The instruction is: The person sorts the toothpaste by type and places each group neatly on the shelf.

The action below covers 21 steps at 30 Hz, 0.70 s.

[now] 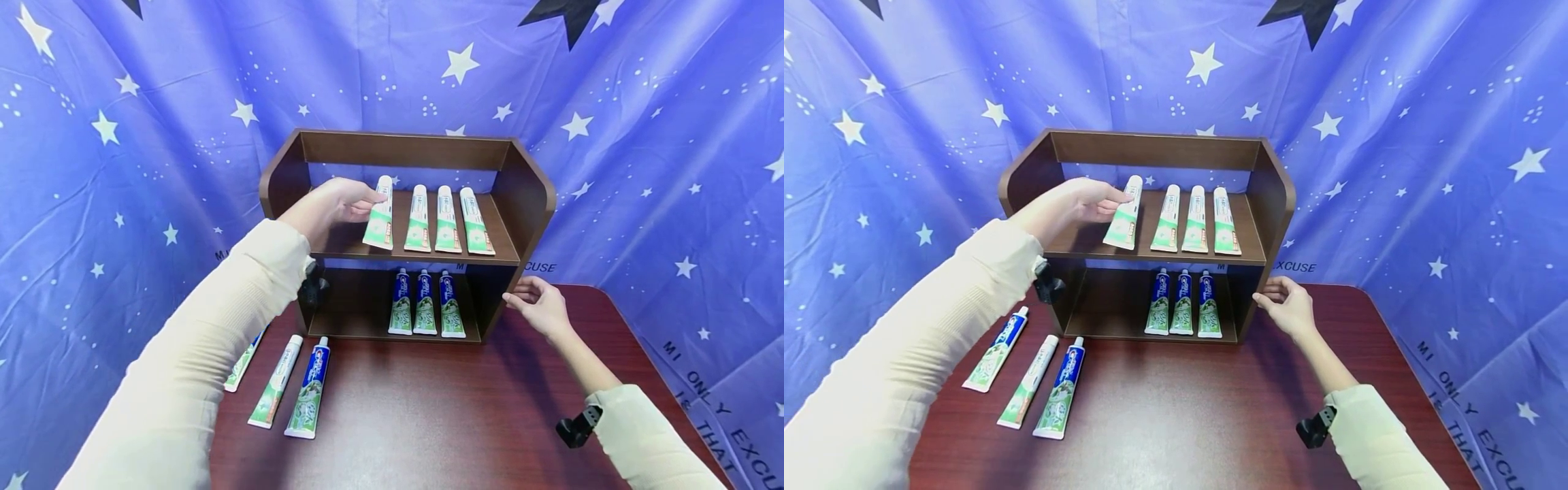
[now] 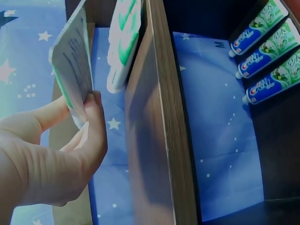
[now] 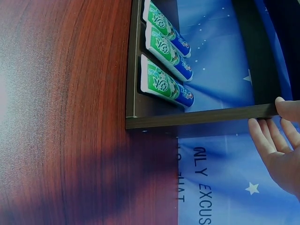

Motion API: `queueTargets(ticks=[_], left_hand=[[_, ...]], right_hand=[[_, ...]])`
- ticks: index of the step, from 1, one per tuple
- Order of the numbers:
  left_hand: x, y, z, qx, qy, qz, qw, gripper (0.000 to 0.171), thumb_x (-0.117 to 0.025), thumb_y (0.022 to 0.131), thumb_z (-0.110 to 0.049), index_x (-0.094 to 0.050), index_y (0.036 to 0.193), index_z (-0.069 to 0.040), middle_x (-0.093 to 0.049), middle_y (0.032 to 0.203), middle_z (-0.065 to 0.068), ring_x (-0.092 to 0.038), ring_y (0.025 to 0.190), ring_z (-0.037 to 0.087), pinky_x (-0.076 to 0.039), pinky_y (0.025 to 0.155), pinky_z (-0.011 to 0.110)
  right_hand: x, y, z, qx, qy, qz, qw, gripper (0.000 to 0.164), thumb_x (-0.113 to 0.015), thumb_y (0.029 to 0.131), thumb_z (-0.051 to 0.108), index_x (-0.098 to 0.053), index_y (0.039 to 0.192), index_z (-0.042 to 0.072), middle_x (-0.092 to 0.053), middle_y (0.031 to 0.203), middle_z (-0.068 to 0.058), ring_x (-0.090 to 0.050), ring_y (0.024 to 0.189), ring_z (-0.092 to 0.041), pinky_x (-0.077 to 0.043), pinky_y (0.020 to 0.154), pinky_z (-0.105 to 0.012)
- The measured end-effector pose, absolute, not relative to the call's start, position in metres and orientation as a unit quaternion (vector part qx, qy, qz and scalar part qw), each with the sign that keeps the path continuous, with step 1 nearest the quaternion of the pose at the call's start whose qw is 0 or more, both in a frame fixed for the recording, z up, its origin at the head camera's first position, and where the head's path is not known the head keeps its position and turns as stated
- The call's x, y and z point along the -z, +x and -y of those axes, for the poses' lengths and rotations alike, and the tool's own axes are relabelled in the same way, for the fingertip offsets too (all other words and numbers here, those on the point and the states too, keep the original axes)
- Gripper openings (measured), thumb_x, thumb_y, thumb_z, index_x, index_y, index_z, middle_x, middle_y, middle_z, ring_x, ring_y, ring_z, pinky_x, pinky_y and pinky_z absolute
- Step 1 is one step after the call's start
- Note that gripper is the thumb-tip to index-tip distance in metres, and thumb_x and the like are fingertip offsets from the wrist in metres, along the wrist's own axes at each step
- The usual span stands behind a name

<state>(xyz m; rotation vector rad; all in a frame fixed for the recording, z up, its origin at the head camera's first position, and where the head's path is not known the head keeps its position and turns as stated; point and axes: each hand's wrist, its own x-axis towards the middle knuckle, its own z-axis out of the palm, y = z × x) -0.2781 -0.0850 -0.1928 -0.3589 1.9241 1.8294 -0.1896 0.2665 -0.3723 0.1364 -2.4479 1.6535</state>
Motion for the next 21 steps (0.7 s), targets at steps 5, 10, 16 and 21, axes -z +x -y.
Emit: queueTargets(ticks=[5,10,16,21], left_hand=[[0.194,-0.285,0.075,-0.644,-0.165,-0.728,0.168,0.055,-0.068,0.086,-0.002,-0.045,0.136,-0.004,-0.068,0.103,0.010,-0.065,0.076,0.013,-0.059,0.069,0.017],[0.200,-0.291,0.067,-0.616,-0.167,-0.760,0.126,0.063,-0.070,0.085,-0.004,-0.040,0.141,-0.005,-0.064,0.126,0.011,-0.067,0.106,0.017,-0.059,0.085,0.020],[0.217,-0.303,0.060,-0.576,-0.178,-0.796,0.058,0.067,-0.073,0.081,-0.003,-0.037,0.137,0.002,-0.048,0.137,0.017,-0.066,0.075,0.015,-0.060,0.069,0.016],[0.223,-0.299,0.062,-0.485,-0.155,-0.861,0.003,0.061,-0.079,0.079,-0.017,-0.048,0.127,0.006,-0.045,0.135,0.025,-0.052,0.050,0.007,-0.061,0.074,0.020]], right_hand=[[0.371,-0.189,-0.267,-0.546,0.041,0.832,0.091,0.039,-0.070,0.084,0.002,-0.051,0.113,-0.015,-0.062,0.081,0.020,-0.061,0.074,0.014,-0.060,0.069,-0.016],[0.371,-0.190,-0.268,-0.546,0.042,0.832,0.087,0.039,-0.070,0.084,0.003,-0.051,0.113,-0.015,-0.064,0.083,0.018,-0.062,0.074,0.013,-0.059,0.068,-0.015],[0.373,-0.191,-0.269,-0.549,0.040,0.831,0.088,0.040,-0.071,0.084,0.003,-0.050,0.113,-0.016,-0.059,0.079,0.027,-0.061,0.075,0.014,-0.059,0.068,-0.015],[0.373,-0.192,-0.269,-0.549,0.041,0.831,0.086,0.039,-0.070,0.084,0.002,-0.050,0.113,-0.015,-0.059,0.078,0.029,-0.062,0.075,0.014,-0.059,0.068,-0.015]])
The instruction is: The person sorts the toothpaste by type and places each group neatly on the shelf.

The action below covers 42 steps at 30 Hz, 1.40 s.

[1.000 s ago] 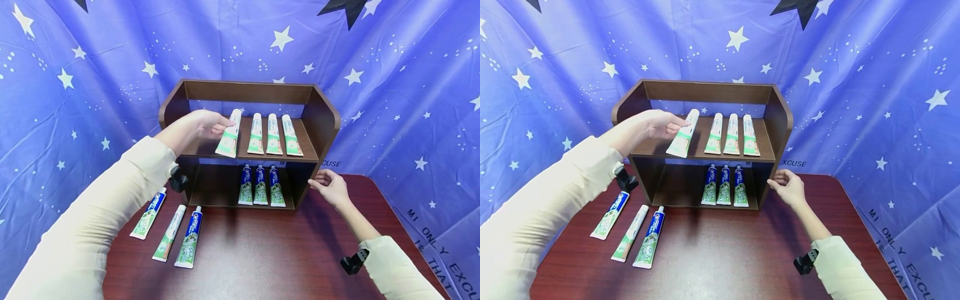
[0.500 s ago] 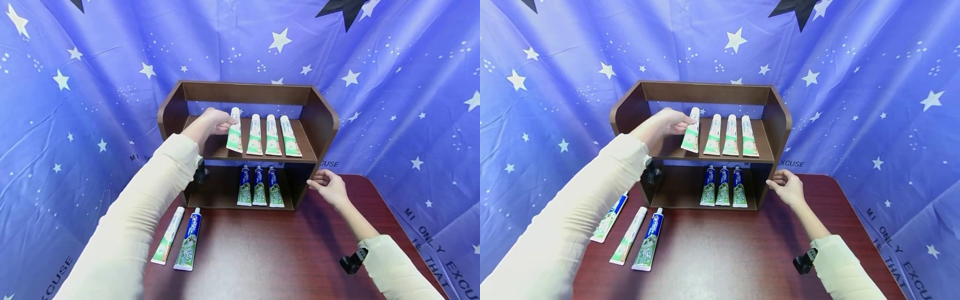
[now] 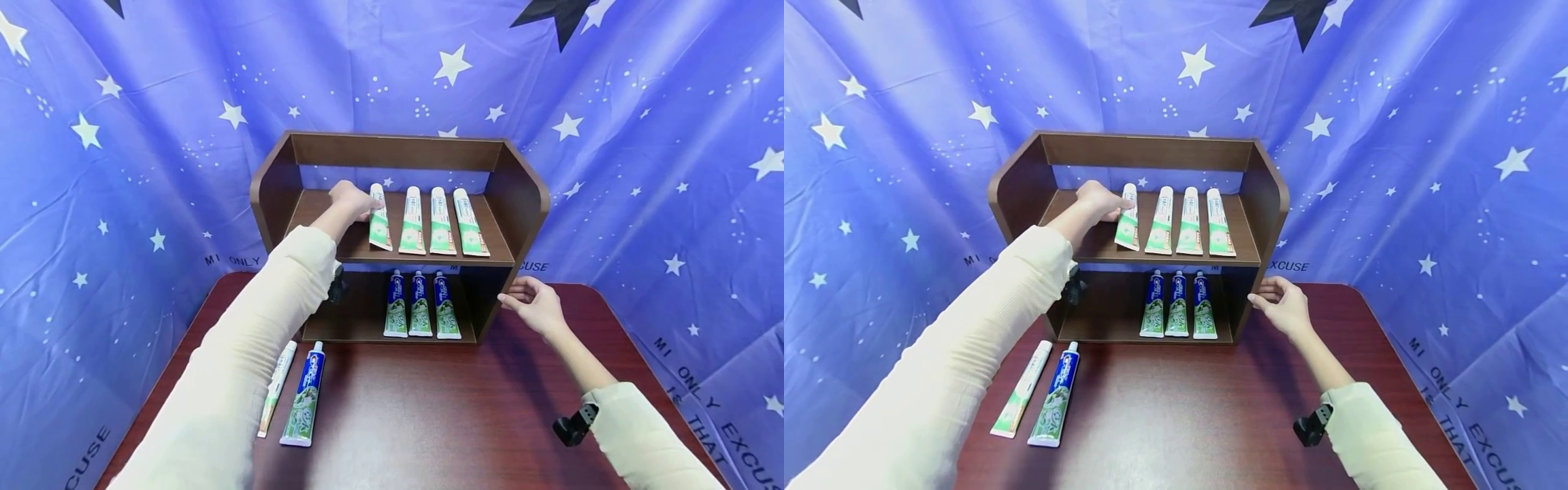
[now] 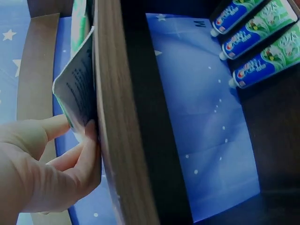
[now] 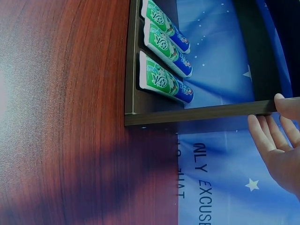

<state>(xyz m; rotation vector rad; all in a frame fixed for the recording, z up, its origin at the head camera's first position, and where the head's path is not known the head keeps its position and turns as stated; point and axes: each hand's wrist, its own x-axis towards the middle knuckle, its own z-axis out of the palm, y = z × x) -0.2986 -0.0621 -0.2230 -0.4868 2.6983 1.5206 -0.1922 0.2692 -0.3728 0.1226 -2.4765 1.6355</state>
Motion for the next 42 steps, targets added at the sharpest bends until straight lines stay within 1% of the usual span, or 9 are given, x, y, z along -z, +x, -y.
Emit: queueTargets(ticks=[4,7,10,14,17,21,24,28,42], left_hand=[[0.222,-0.295,0.067,-0.388,-0.133,-0.911,-0.035,0.054,-0.080,0.077,-0.027,-0.059,0.115,0.004,-0.072,0.091,0.013,-0.056,0.044,0.006,-0.060,0.079,0.022],[0.222,-0.294,0.069,-0.355,-0.114,-0.927,-0.045,0.048,-0.080,0.078,-0.030,-0.063,0.110,0.002,-0.062,0.053,-0.001,-0.058,0.043,0.005,-0.060,0.078,0.020],[0.222,-0.294,0.070,-0.347,-0.102,-0.931,-0.042,0.046,-0.078,0.079,-0.031,-0.064,0.108,0.002,-0.049,0.042,-0.007,-0.056,0.042,0.004,-0.058,0.068,0.017],[0.224,-0.292,0.071,-0.350,-0.103,-0.930,-0.037,0.042,-0.077,0.080,-0.030,-0.065,0.105,0.001,-0.047,0.043,-0.007,-0.052,0.039,0.003,-0.051,0.050,0.012],[0.225,-0.289,0.072,-0.338,-0.099,-0.935,-0.036,0.038,-0.075,0.081,-0.031,-0.067,0.101,0.000,-0.045,0.040,-0.008,-0.052,0.040,0.003,-0.048,0.050,0.012],[0.225,-0.280,0.074,-0.311,-0.079,-0.946,-0.049,0.031,-0.072,0.082,-0.032,-0.073,0.089,-0.002,-0.051,0.046,-0.008,-0.059,0.060,0.008,-0.055,0.072,0.020],[0.227,-0.273,0.077,-0.318,-0.061,-0.944,-0.060,0.026,-0.071,0.083,-0.031,-0.075,0.088,-0.005,-0.068,0.074,0.001,-0.063,0.093,0.018,-0.053,0.094,0.029],[0.231,-0.262,0.081,-0.343,-0.040,-0.936,-0.068,0.028,-0.071,0.084,-0.029,-0.073,0.099,-0.006,-0.070,0.113,0.009,-0.054,0.121,0.028,-0.045,0.107,0.035],[0.238,-0.224,0.102,-0.392,0.009,-0.917,-0.070,0.030,-0.069,0.085,-0.028,-0.068,0.106,-0.007,-0.072,0.107,0.012,-0.060,0.110,0.027,-0.049,0.098,0.039]], right_hand=[[0.372,-0.191,-0.268,-0.545,0.033,0.833,0.084,0.040,-0.071,0.084,0.003,-0.050,0.114,-0.015,-0.061,0.080,0.025,-0.062,0.075,0.014,-0.059,0.068,-0.015],[0.371,-0.190,-0.267,-0.541,0.027,0.836,0.084,0.041,-0.071,0.084,0.005,-0.051,0.115,-0.014,-0.065,0.084,0.018,-0.062,0.075,0.014,-0.059,0.068,-0.015],[0.371,-0.190,-0.265,-0.542,0.024,0.836,0.081,0.040,-0.070,0.085,0.005,-0.052,0.115,-0.014,-0.066,0.086,0.015,-0.062,0.075,0.015,-0.059,0.069,-0.014],[0.372,-0.189,-0.264,-0.553,0.021,0.830,0.071,0.042,-0.070,0.085,0.005,-0.051,0.116,-0.015,-0.062,0.083,0.020,-0.062,0.076,0.014,-0.060,0.070,-0.016],[0.373,-0.189,-0.264,-0.563,0.020,0.824,0.066,0.043,-0.070,0.085,0.004,-0.049,0.117,-0.015,-0.061,0.082,0.022,-0.064,0.078,0.011,-0.060,0.070,-0.016],[0.374,-0.189,-0.264,-0.574,0.016,0.816,0.063,0.043,-0.070,0.084,0.003,-0.048,0.116,-0.015,-0.060,0.081,0.023,-0.066,0.079,0.006,-0.060,0.069,-0.016],[0.376,-0.188,-0.264,-0.579,0.014,0.813,0.064,0.043,-0.071,0.084,0.004,-0.048,0.116,-0.015,-0.060,0.080,0.023,-0.066,0.077,0.006,-0.060,0.069,-0.015],[0.377,-0.188,-0.266,-0.575,0.015,0.815,0.072,0.043,-0.071,0.084,0.005,-0.049,0.115,-0.015,-0.060,0.078,0.025,-0.064,0.075,0.009,-0.059,0.068,-0.015],[0.376,-0.188,-0.267,-0.566,0.025,0.820,0.084,0.043,-0.071,0.085,0.008,-0.050,0.114,-0.016,-0.060,0.077,0.027,-0.062,0.075,0.012,-0.058,0.069,-0.013]])
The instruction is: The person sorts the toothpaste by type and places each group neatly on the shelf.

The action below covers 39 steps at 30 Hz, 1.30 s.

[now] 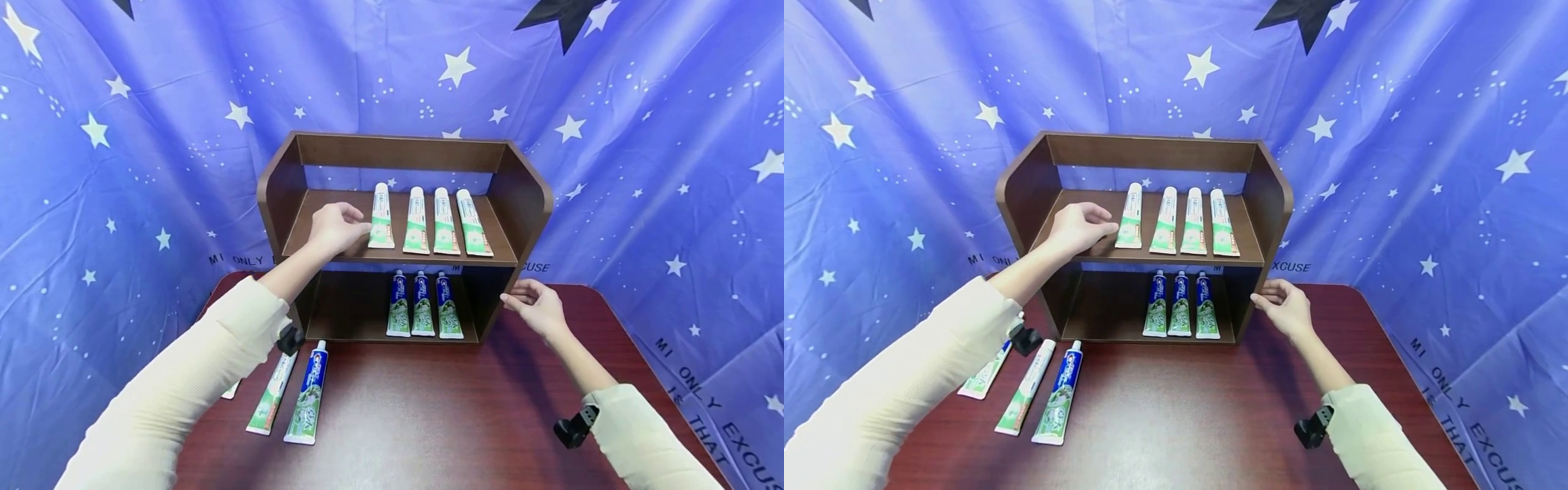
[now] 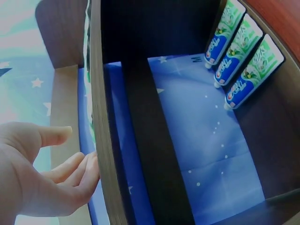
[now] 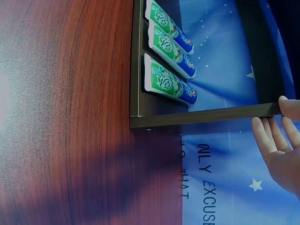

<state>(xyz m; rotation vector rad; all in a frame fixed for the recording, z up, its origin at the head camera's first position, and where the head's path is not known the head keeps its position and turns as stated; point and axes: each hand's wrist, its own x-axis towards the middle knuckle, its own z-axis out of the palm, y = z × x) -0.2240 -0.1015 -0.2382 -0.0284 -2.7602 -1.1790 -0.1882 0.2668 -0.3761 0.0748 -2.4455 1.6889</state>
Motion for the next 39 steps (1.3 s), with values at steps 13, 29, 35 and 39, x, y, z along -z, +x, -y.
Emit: queueTargets(ticks=[13,29,35,39], left_hand=[[0.251,-0.176,0.133,0.413,-0.059,0.904,0.094,0.029,-0.068,0.088,-0.026,-0.067,0.111,-0.009,-0.073,0.108,0.012,-0.068,0.102,0.025,-0.054,0.088,0.040],[0.310,-0.135,0.163,0.396,-0.077,0.913,0.057,0.029,-0.067,0.088,-0.020,-0.064,0.113,-0.006,-0.071,0.109,0.013,-0.067,0.098,0.027,-0.057,0.087,0.041],[0.333,-0.128,0.168,0.391,-0.065,0.918,0.031,0.027,-0.067,0.088,-0.018,-0.064,0.111,-0.004,-0.071,0.106,0.014,-0.068,0.096,0.026,-0.058,0.083,0.039],[0.356,-0.125,0.170,0.383,-0.048,0.922,0.010,0.025,-0.067,0.086,-0.016,-0.065,0.108,-0.003,-0.071,0.101,0.014,-0.068,0.092,0.024,-0.058,0.080,0.038]], right_hand=[[0.371,-0.189,-0.268,-0.567,0.025,0.820,0.077,0.044,-0.071,0.085,0.010,-0.050,0.114,-0.015,-0.060,0.078,0.027,-0.062,0.074,0.012,-0.059,0.069,-0.013],[0.371,-0.187,-0.269,-0.567,0.022,0.821,0.069,0.046,-0.071,0.085,0.011,-0.048,0.116,-0.015,-0.059,0.078,0.028,-0.062,0.075,0.013,-0.059,0.069,-0.013],[0.371,-0.188,-0.268,-0.576,0.024,0.814,0.070,0.044,-0.072,0.084,0.010,-0.049,0.114,-0.014,-0.061,0.078,0.027,-0.063,0.074,0.012,-0.059,0.069,-0.014],[0.372,-0.189,-0.267,-0.579,0.024,0.812,0.067,0.044,-0.072,0.084,0.010,-0.049,0.114,-0.013,-0.061,0.079,0.027,-0.063,0.075,0.010,-0.059,0.069,-0.014]])
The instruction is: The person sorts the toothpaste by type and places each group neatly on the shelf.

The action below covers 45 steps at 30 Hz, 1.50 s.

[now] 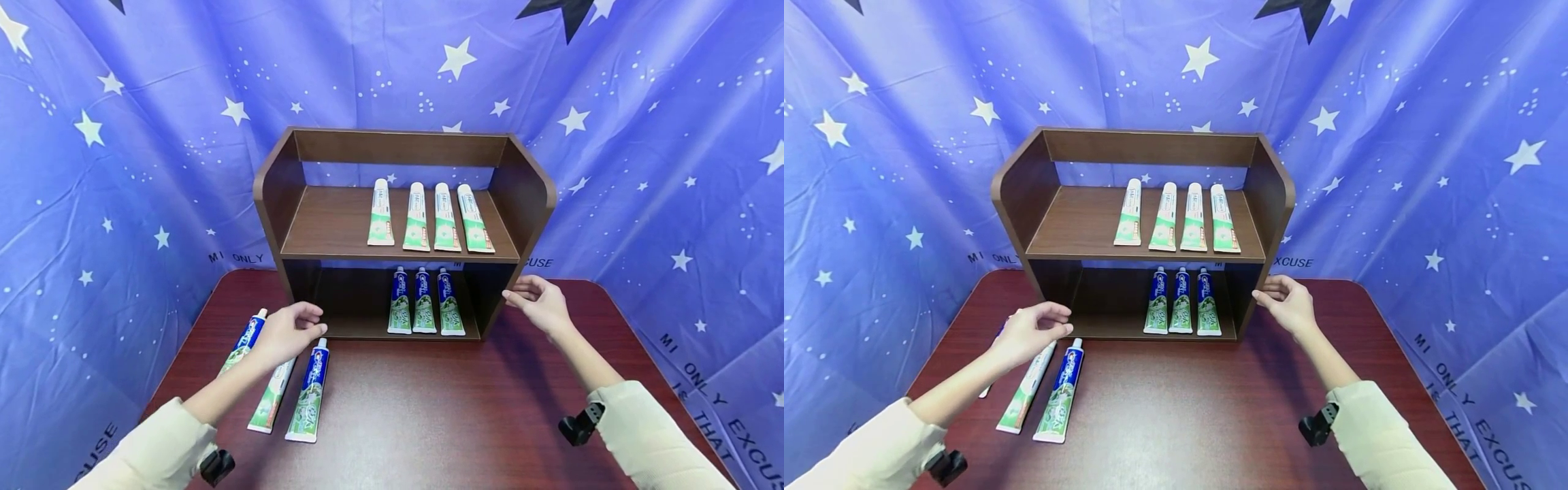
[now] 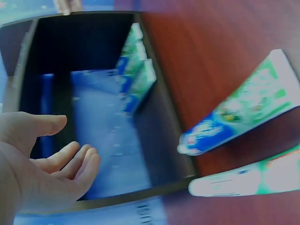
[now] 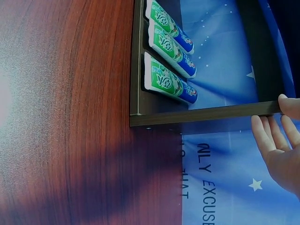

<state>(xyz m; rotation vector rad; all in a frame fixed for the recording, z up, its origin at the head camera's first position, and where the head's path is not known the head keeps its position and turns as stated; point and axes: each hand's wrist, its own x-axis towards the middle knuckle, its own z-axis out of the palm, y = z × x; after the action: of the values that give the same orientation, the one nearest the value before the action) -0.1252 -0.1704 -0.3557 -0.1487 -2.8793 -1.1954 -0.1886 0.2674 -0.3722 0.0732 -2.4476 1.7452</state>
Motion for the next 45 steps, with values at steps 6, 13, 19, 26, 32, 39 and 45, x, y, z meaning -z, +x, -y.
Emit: queueTargets(ticks=[6,13,19,26,32,39,45], left_hand=[[0.390,-0.121,0.175,0.371,-0.004,0.928,-0.026,0.024,-0.069,0.083,-0.015,-0.066,0.102,-0.002,-0.071,0.093,0.010,-0.068,0.087,0.021,-0.056,0.073,0.032],[0.421,-0.123,0.181,0.352,0.017,0.935,-0.042,0.024,-0.072,0.079,-0.015,-0.066,0.095,0.000,-0.071,0.085,0.009,-0.065,0.079,0.018,-0.051,0.067,0.029],[0.447,-0.120,0.183,0.338,0.052,0.938,-0.060,0.025,-0.075,0.075,-0.014,-0.063,0.090,0.003,-0.064,0.076,0.007,-0.058,0.071,0.016,-0.047,0.062,0.026],[0.460,-0.118,0.180,0.309,0.076,0.945,-0.069,0.030,-0.078,0.071,-0.012,-0.061,0.089,0.004,-0.063,0.077,0.012,-0.058,0.073,0.021,-0.050,0.061,0.029],[0.460,-0.123,0.176,0.311,0.102,0.942,-0.079,0.028,-0.081,0.069,-0.013,-0.060,0.081,0.001,-0.063,0.079,0.015,-0.059,0.077,0.025,-0.054,0.069,0.035],[0.460,-0.125,0.172,0.313,0.129,0.937,-0.086,0.027,-0.083,0.067,-0.013,-0.061,0.078,0.000,-0.062,0.078,0.015,-0.058,0.080,0.027,-0.055,0.076,0.040],[0.461,-0.122,0.169,0.293,0.133,0.944,-0.077,0.026,-0.082,0.069,-0.014,-0.060,0.075,-0.002,-0.061,0.076,0.015,-0.059,0.077,0.026,-0.055,0.070,0.038]], right_hand=[[0.372,-0.188,-0.268,-0.578,0.024,0.813,0.067,0.045,-0.073,0.084,0.012,-0.050,0.114,-0.014,-0.061,0.078,0.027,-0.064,0.075,0.010,-0.059,0.069,-0.013],[0.372,-0.188,-0.268,-0.572,0.023,0.817,0.066,0.046,-0.071,0.085,0.011,-0.049,0.116,-0.015,-0.060,0.078,0.028,-0.062,0.075,0.013,-0.058,0.069,-0.012],[0.373,-0.188,-0.268,-0.570,0.023,0.819,0.066,0.044,-0.070,0.085,0.009,-0.050,0.115,-0.015,-0.060,0.078,0.028,-0.062,0.075,0.013,-0.058,0.069,-0.012],[0.374,-0.190,-0.267,-0.576,0.028,0.814,0.069,0.038,-0.069,0.085,0.005,-0.050,0.113,-0.014,-0.061,0.078,0.027,-0.062,0.075,0.013,-0.058,0.068,-0.012],[0.374,-0.190,-0.268,-0.582,0.028,0.810,0.071,0.035,-0.068,0.086,0.003,-0.050,0.112,-0.013,-0.061,0.078,0.026,-0.063,0.074,0.012,-0.058,0.068,-0.013],[0.375,-0.191,-0.271,-0.569,0.022,0.819,0.069,0.040,-0.068,0.086,0.005,-0.050,0.116,-0.014,-0.060,0.077,0.028,-0.062,0.074,0.013,-0.058,0.068,-0.011],[0.376,-0.191,-0.270,-0.556,0.031,0.827,0.076,0.041,-0.068,0.087,0.007,-0.050,0.116,-0.015,-0.059,0.078,0.030,-0.061,0.073,0.015,-0.057,0.067,-0.010]])
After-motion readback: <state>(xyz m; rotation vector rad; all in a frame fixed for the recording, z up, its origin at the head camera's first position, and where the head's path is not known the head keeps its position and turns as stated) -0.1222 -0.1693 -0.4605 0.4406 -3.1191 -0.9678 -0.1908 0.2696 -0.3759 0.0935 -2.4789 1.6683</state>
